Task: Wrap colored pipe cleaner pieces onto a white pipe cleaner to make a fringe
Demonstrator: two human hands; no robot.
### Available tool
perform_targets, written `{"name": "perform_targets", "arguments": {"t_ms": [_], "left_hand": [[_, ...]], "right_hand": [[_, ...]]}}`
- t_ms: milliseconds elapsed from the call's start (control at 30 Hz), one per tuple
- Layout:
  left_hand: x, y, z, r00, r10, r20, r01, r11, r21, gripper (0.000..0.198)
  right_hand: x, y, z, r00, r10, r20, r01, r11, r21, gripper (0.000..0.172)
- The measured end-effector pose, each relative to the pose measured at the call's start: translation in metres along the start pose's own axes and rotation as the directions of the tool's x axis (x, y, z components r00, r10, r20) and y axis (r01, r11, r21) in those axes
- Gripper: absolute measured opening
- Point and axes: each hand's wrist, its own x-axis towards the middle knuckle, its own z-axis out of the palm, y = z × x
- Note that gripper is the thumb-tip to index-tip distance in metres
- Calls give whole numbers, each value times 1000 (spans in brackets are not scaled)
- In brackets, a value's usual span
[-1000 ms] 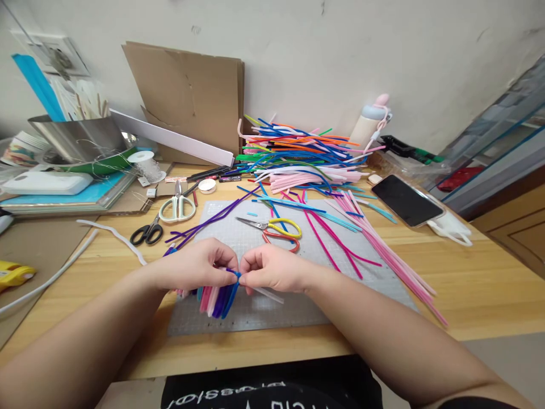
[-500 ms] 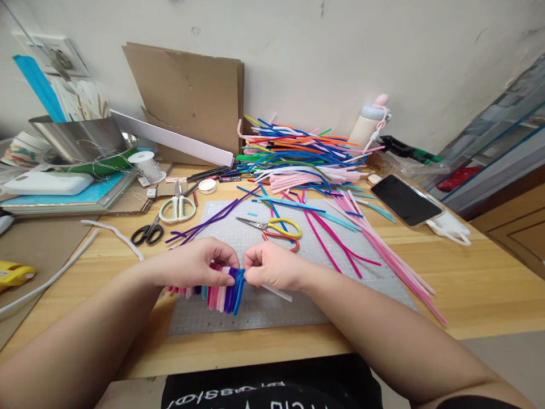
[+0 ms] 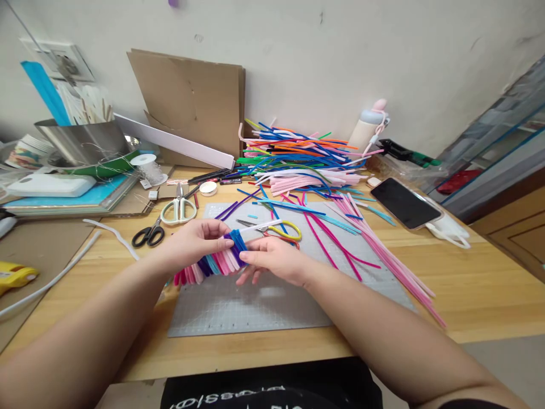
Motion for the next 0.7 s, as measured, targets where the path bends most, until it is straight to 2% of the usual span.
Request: {"name": "perform_targets", "arguments": {"t_ms": [100, 200, 300, 400, 567, 700], "left_hand": [[0, -1, 3, 992, 28, -125, 0, 977, 213, 20], [-4, 3, 7, 984, -5, -181, 66, 942, 330, 22], [-5, 6, 11, 980, 3, -201, 68, 936, 347, 23], [-2, 3, 15, 976, 83, -202, -8, 939, 343, 20], [2, -6, 20, 968, 176, -181, -113, 944, 311, 26], [0, -3, 22, 973, 139, -182, -87, 960, 266, 26]], "right_hand": [[1, 2, 7, 989, 58, -135, -68, 995, -72, 28], [2, 4, 9, 971, 118, -206, -134, 989, -67, 25], [4, 7, 8, 969, 96, -227, -119, 989, -90, 23], [5, 10, 9, 968, 40, -250, -68, 992, -106, 22], [9, 15, 11, 963, 42, -265, -64, 995, -75, 22], [10, 20, 11, 971, 40, -237, -70, 991, -118, 22]]}}
